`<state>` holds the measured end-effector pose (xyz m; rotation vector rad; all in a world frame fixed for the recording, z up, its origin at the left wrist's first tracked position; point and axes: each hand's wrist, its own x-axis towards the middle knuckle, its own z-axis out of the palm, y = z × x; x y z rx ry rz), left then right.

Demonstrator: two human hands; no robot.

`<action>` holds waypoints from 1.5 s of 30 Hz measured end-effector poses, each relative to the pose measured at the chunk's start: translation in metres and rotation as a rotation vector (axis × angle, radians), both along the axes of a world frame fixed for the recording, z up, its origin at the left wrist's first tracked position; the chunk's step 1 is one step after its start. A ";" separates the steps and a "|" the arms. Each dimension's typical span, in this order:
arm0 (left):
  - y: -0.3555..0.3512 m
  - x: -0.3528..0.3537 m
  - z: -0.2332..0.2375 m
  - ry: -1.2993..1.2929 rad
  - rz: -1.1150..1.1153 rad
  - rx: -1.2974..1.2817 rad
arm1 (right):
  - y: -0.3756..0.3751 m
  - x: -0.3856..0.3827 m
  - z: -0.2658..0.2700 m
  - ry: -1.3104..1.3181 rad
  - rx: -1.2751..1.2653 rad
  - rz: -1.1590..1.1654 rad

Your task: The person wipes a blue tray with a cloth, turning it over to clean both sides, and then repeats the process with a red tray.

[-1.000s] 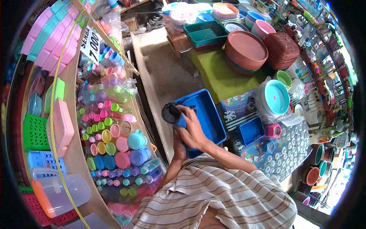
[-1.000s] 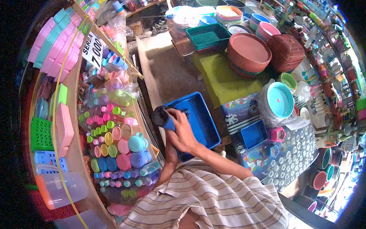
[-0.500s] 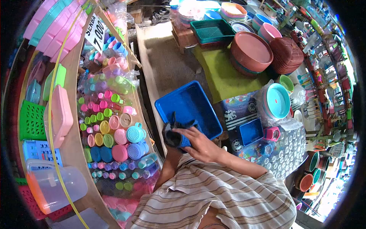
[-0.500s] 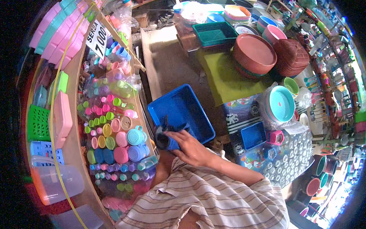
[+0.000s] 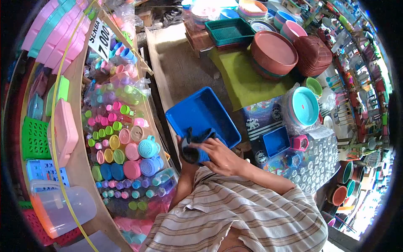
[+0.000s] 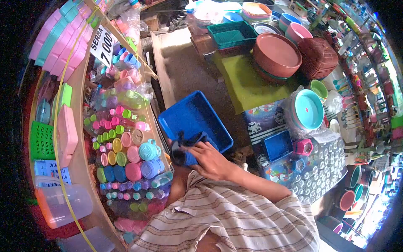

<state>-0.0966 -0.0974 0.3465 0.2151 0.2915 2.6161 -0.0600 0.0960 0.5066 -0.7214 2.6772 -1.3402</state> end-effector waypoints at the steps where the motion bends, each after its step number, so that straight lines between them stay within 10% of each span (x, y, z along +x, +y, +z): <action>1: 0.004 -0.003 0.042 -0.171 -0.034 -0.074 | 0.004 0.002 0.000 0.053 0.048 0.052; 8: 0.020 -0.006 0.047 -0.286 0.374 -0.878 | 0.038 0.005 -0.017 0.042 0.163 0.097; 17: 0.016 -0.006 0.059 -0.156 0.478 -1.099 | 0.062 0.011 -0.017 0.011 0.286 0.039; 33: 0.049 0.004 0.094 0.247 0.327 -1.057 | 0.033 -0.028 -0.028 0.129 0.243 -0.203; 35: -0.001 -0.012 -0.023 0.594 0.499 -1.431 | 0.024 -0.009 -0.022 0.045 0.279 -0.107; 37: 0.015 -0.021 0.053 0.058 0.375 -0.999 | 0.017 0.006 -0.024 -0.008 0.286 -0.039; 45: 0.032 -0.012 0.059 0.179 0.291 -1.146 | 0.034 -0.026 -0.040 0.069 0.202 0.056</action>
